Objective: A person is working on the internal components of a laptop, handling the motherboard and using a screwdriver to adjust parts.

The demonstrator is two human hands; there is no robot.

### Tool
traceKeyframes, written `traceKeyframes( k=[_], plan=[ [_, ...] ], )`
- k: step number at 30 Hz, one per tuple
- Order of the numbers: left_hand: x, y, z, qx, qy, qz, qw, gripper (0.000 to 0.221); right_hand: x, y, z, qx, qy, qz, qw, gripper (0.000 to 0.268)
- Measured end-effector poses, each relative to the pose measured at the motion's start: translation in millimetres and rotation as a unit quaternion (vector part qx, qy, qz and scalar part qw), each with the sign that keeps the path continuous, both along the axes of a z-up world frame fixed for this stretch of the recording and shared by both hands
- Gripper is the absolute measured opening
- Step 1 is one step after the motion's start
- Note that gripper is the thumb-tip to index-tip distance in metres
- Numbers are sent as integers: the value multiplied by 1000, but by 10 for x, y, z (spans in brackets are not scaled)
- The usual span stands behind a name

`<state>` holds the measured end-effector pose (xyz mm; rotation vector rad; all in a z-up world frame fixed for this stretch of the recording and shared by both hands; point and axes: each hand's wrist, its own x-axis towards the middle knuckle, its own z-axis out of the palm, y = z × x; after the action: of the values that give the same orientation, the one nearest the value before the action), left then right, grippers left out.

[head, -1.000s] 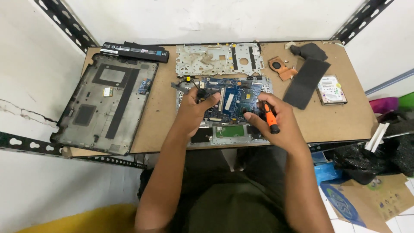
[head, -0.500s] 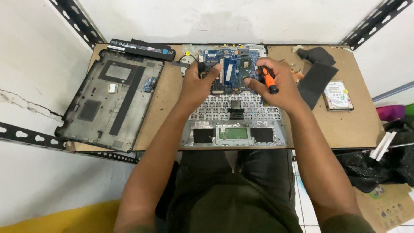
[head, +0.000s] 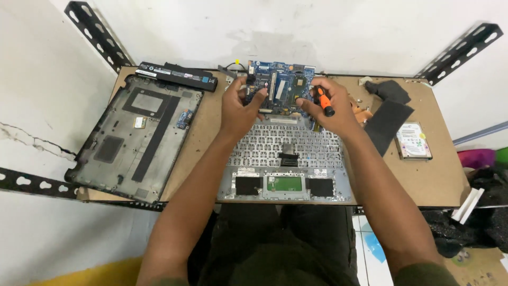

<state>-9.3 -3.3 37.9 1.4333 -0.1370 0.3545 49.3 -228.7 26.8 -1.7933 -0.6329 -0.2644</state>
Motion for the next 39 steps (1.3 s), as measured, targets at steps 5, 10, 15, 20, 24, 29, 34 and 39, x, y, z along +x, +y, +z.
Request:
traceKeyframes(
  k=[5, 10, 15, 20, 24, 29, 34, 39],
  plan=[
    [-10, -44, -32, -34, 7, -9, 999, 16, -55, 19, -95, 32, 47, -20, 998, 37],
    [135, 13, -172, -72, 35, -45, 996, 16, -113, 20, -45, 58, 77, -32, 995, 33],
    [87, -1, -178, -171, 97, -101, 975, 17, -120, -22, -77, 84, 77, -35, 993, 36],
    [143, 37, -256, -203, 97, -119, 967, 19, -92, -40, -173, 89, 60, -40, 993, 38],
    [184, 57, -330, -203, 97, -132, 965, 20, -94, -13, -182, 101, 59, -57, 991, 39],
    [193, 53, -405, -167, 94, -120, 974, 24, -65, -15, -259, 94, 50, -66, 992, 41],
    [194, 55, -464, -170, 85, -111, 975, 27, -62, -9, -285, 101, 51, -66, 991, 41],
    [137, 48, -429, -140, 70, -97, 983, 29, -34, -48, -359, 100, 20, -66, 993, 38]
  ],
)
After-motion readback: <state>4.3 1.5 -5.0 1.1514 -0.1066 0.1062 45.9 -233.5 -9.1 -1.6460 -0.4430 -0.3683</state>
